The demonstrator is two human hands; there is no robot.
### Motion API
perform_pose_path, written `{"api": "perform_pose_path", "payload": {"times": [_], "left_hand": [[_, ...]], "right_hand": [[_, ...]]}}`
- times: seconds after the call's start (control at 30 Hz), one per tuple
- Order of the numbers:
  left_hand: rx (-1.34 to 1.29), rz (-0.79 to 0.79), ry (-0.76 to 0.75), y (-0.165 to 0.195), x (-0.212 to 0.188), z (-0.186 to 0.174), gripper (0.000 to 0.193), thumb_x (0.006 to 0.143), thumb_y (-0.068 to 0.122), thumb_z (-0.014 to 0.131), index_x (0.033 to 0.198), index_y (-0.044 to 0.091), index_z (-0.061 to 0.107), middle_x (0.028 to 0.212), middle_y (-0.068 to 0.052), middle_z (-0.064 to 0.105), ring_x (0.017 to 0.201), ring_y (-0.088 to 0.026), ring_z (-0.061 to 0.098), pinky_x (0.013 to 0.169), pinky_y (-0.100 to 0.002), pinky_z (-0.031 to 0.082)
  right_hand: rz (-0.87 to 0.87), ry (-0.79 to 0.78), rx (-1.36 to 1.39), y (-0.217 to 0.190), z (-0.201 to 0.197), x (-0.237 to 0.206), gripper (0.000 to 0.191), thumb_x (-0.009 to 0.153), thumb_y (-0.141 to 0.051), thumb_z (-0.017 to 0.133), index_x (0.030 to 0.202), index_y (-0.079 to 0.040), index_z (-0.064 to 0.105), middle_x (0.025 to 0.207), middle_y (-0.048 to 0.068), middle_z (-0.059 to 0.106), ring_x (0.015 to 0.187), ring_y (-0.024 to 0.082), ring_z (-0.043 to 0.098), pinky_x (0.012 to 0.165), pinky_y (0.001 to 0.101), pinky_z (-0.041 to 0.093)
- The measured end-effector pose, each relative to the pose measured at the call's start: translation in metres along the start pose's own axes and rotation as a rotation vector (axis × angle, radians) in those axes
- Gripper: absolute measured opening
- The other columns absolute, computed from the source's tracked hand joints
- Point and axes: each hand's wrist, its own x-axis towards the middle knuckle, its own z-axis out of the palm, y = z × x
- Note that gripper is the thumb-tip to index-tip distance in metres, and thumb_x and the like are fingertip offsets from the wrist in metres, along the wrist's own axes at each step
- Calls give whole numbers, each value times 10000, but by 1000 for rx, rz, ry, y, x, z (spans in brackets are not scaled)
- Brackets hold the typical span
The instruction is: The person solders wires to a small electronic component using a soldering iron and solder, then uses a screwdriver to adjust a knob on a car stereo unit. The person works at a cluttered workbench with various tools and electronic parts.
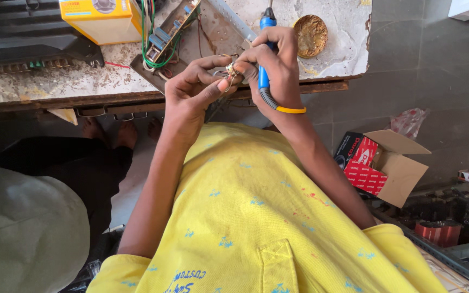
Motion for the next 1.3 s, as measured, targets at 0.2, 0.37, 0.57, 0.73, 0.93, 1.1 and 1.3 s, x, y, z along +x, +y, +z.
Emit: {"api": "perform_pose_path", "payload": {"times": [0.2, 0.37, 0.57, 0.73, 0.93, 1.1, 1.3], "left_hand": [[-54, 0, 25, -6, 2, -2, 77, 931, -32, 755, 909, -70, 692, 1347, -173, 622, 1061, -200, 717, 990, -368, 618], [-114, 24, 45, -11, 3, -1, 96, 946, -42, 737, 897, -73, 661, 1334, -199, 627, 1059, -214, 724, 980, -384, 631], [-107, 25, 99, -14, 2, 1, 81, 959, -48, 721, 926, -86, 658, 1311, -221, 642, 1051, -214, 719, 973, -379, 631], [-63, 22, 102, -16, 3, 0, 86, 947, -49, 729, 909, -88, 662, 1313, -211, 638, 1073, -220, 715, 985, -380, 627], [-18, 34, 94, -20, 5, -6, 94, 953, -46, 742, 905, -69, 665, 1333, -205, 651, 1081, -190, 699, 1003, -333, 589], [-25, 32, 61, -23, 5, -9, 131, 958, -51, 746, 871, -36, 650, 1328, -193, 659, 1080, -189, 707, 999, -343, 601], [27, 55, 98, -23, 7, -6, 97, 966, -55, 745, 923, -68, 659, 1306, -194, 661, 1071, -223, 733, 987, -324, 597]], "right_hand": [[-48, -5, -57, 0, 1, 1, 158, 968, -44, 847, 1011, -42, 695, 1156, 106, 483, 1079, 255, 555, 884, 353, 516], [-38, 22, -94, -3, 5, 0, 165, 978, -94, 855, 1010, -53, 699, 1151, 108, 492, 1091, 265, 546, 956, 394, 501], [-46, 17, -189, -5, 4, 0, 172, 986, -133, 860, 1032, -67, 708, 1163, 102, 512, 1125, 282, 523, 1002, 426, 459], [34, 220, -169, -11, -24, -15, 105, 1001, -26, 657, 1102, -6, 677, 1286, 153, 529, 1232, 328, 571, 1074, 449, 504], [239, 653, 605, -10, -91, -36, 240, 1102, -198, 546, 1051, 35, 575, 1187, 221, 632, 641, 247, 671, 479, 304, 499], [173, 655, 251, 0, -92, -53, 140, 984, -146, 628, 986, -6, 624, 1029, 155, 680, 762, 254, 697, 628, 334, 540], [64, -6, -395, 38, -42, -49, 325, 935, -4, 844, 1230, -46, 715, 1157, 127, 547, 1126, 330, 482, 1022, 454, 410]]}}
